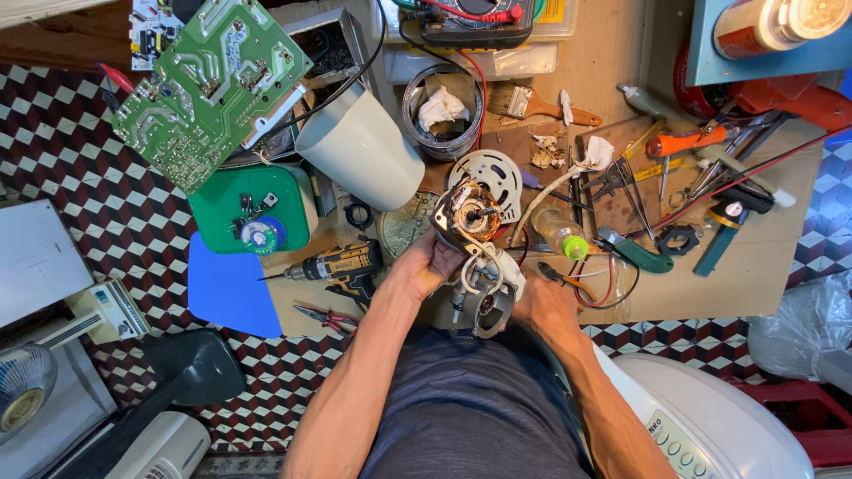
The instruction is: The person disassembles and reassembles a small electrical motor, using a power drill to remove and tighten screws while manipulating internal components like the rotor and stator.
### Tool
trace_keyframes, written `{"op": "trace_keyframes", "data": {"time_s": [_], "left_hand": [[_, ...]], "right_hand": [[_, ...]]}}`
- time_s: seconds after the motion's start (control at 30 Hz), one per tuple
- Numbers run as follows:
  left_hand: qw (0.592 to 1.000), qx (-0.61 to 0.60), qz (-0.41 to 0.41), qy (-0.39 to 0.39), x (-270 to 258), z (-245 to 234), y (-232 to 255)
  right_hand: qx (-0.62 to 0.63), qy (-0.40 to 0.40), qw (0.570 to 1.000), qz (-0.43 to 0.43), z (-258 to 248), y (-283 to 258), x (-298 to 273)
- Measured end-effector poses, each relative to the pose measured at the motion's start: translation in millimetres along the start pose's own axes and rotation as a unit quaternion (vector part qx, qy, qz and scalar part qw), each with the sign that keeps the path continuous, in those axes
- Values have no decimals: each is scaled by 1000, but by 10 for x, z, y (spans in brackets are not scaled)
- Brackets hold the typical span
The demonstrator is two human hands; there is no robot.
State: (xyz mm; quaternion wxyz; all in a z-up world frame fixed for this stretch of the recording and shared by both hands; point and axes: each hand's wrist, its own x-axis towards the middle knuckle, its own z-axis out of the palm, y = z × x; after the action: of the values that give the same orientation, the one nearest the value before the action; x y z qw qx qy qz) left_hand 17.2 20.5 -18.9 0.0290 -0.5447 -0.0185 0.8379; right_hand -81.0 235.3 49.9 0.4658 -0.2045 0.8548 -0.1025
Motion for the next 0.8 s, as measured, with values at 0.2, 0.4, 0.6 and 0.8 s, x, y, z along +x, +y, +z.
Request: {"op": "trace_keyframes", "data": {"time_s": [0.2, 0.4, 0.6, 0.8], "left_hand": [[1000, -8, 8, -7, 39, -1, -20], [999, 28, 30, -3, -3, 36, -84], [997, 10, 50, -61, -171, 135, -230], [995, -7, 72, -75, -361, 333, -462]], "right_hand": [[19, 22, 999, -17, 32, 41, -28], [34, 13, 999, 11, 160, 148, 11], [-37, -72, 997, 7, 216, 293, 89], [31, -96, 995, -8, 66, 310, -8]]}}
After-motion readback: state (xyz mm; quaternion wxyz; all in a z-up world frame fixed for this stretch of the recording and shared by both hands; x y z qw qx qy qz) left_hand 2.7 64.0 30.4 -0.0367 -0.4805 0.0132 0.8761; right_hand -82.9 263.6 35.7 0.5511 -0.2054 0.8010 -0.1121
